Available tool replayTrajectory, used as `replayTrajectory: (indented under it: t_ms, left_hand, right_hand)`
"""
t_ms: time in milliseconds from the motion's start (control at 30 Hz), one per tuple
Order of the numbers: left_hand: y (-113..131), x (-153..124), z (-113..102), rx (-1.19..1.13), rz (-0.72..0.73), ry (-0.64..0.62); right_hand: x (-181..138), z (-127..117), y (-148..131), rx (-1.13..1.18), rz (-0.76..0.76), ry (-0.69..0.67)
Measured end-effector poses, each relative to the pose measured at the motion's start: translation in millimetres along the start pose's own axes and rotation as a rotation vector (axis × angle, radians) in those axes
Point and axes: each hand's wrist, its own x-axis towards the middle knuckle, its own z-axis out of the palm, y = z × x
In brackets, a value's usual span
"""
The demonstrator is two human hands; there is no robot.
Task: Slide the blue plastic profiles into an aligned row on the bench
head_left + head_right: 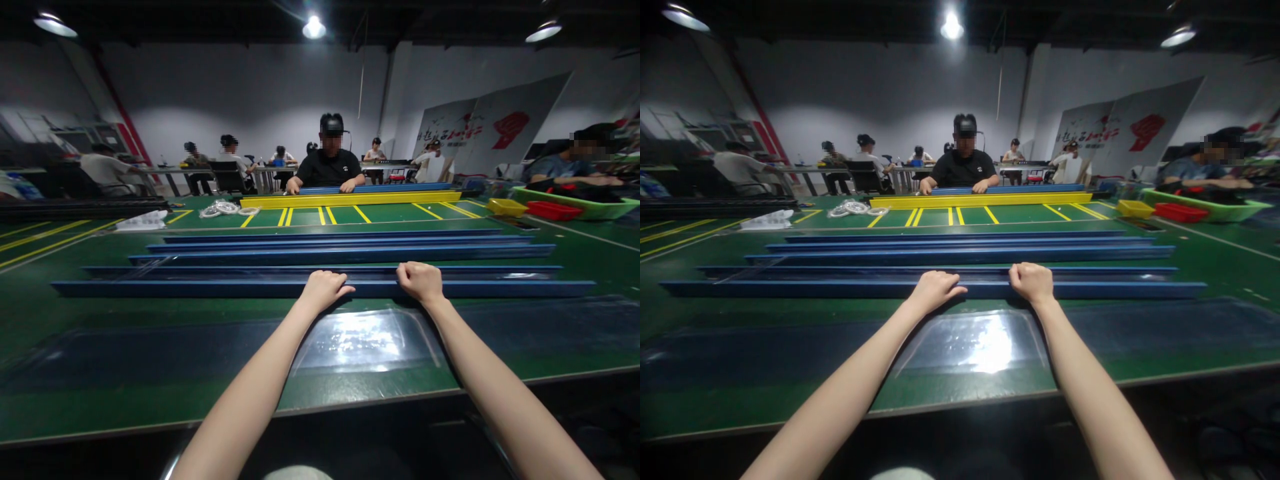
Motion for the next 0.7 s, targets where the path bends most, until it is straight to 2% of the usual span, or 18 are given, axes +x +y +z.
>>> replayTrajectory:
  t_ms: [467,700]
  left_hand:
    - [0.4,-2.3,1.4,-0.011,-0.024,0.033]
    - [2.4,-2.8,0.5,-0.008,-0.063,0.031]
  right_hand:
    - [-1.0,0.5,0.8,0.007,-0.025,0.026]
    - [-0.1,-0.1,-0.3,-0.004,0.01,0.003]
